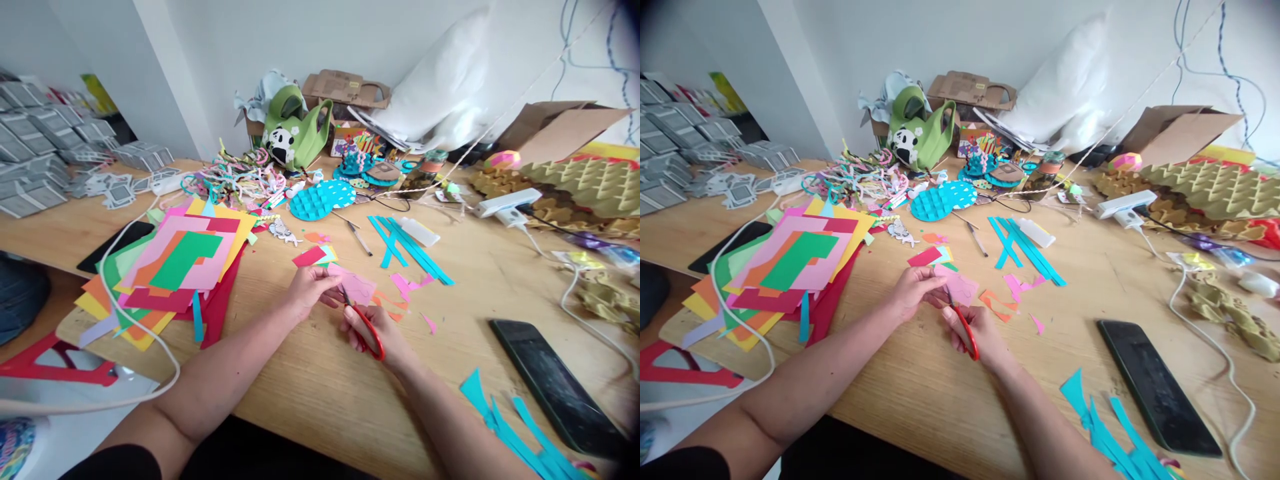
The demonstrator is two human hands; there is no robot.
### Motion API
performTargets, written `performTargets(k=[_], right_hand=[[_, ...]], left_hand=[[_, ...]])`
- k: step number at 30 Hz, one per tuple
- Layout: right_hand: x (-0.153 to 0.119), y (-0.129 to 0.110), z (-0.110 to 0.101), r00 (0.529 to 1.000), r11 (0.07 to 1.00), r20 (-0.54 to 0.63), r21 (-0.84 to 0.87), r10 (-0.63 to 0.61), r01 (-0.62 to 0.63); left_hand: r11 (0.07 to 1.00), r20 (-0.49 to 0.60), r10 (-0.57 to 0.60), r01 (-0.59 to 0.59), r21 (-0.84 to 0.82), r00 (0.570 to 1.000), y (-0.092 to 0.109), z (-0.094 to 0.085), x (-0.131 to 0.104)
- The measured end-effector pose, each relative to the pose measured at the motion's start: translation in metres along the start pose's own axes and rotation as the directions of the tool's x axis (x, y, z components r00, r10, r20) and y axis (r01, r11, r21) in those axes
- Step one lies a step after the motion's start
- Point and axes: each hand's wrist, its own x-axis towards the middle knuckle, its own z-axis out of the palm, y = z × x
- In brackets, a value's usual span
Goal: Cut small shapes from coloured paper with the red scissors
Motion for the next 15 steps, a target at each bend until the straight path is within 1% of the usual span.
performTargets(k=[15], right_hand=[[0.0003, 0.0004, -0.0008, 1.0, 1.0, 0.009, 0.005, 0.003, -0.003]], left_hand=[[1.0, -0.033, -0.007, 0.007, 0.019, 0.999, 0.0028, 0.0011, -0.0001]])
